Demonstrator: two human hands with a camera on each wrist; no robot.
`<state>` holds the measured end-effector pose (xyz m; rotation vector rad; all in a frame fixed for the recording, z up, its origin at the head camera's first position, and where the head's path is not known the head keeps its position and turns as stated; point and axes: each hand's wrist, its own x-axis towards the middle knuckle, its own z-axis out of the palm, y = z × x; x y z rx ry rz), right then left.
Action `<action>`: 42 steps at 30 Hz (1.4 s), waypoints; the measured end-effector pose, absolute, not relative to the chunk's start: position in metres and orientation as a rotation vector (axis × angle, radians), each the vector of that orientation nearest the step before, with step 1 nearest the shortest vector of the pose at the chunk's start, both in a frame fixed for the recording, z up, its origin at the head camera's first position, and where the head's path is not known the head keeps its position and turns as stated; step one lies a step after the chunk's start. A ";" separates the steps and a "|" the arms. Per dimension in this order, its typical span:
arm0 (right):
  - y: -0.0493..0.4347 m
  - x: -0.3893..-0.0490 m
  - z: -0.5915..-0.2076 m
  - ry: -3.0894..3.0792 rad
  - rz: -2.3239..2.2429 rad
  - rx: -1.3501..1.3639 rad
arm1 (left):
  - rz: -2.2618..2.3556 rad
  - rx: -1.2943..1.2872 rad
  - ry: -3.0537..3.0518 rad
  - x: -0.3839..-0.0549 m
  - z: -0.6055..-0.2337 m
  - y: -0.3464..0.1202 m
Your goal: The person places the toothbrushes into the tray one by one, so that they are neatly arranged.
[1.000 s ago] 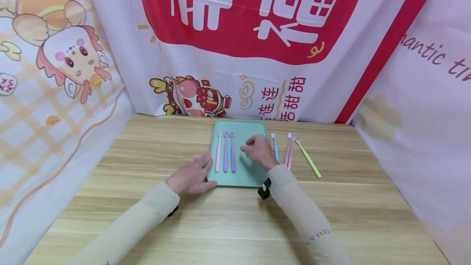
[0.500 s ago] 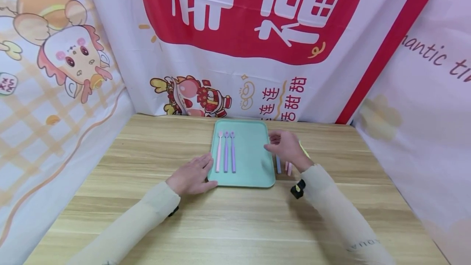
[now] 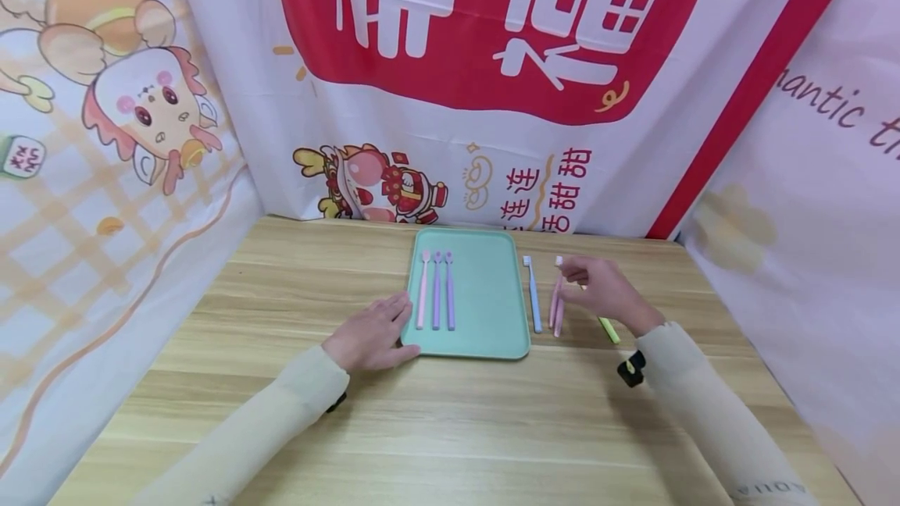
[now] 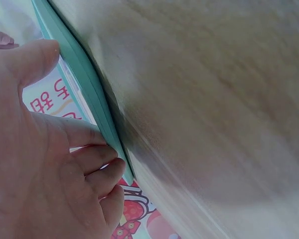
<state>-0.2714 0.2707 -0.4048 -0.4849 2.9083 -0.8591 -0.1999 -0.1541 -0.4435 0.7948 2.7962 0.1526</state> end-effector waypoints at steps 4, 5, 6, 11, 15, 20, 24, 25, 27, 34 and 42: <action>0.290 -0.273 -0.409 2.923 -0.793 -0.539 | 0.162 0.805 2.806 -0.200 -0.444 -0.154; 0.294 -0.273 -0.410 2.929 -0.777 -0.542 | 0.163 0.804 2.807 -0.200 -0.444 -0.155; 0.299 -0.273 -0.411 2.931 -0.764 -0.549 | 0.167 0.803 2.806 -0.200 -0.445 -0.155; 0.315 -0.272 -0.415 2.946 -0.710 -0.526 | 0.168 0.794 2.802 -0.201 -0.446 -0.156; 0.326 -0.273 -0.419 2.931 -0.679 -0.493 | 0.170 0.794 2.804 -0.201 -0.446 -0.156; 0.334 -0.276 -0.426 2.909 -0.649 -0.447 | 0.186 0.791 2.799 -0.201 -0.446 -0.156; 0.338 -0.278 -0.432 2.907 -0.630 -0.447 | 0.183 0.795 2.798 -0.201 -0.446 -0.156; 0.339 -0.278 -0.433 2.903 -0.624 -0.440 | 0.183 0.798 2.799 -0.201 -0.446 -0.156; 0.340 -0.278 -0.436 2.893 -0.615 -0.400 | 0.174 0.800 2.801 -0.201 -0.447 -0.156; 0.341 -0.276 -0.448 2.879 -0.650 -0.377 | 0.165 0.793 2.798 -0.202 -0.448 -0.156; 0.342 -0.278 -0.455 2.896 -0.689 -0.389 | 0.177 0.800 2.800 -0.201 -0.447 -0.156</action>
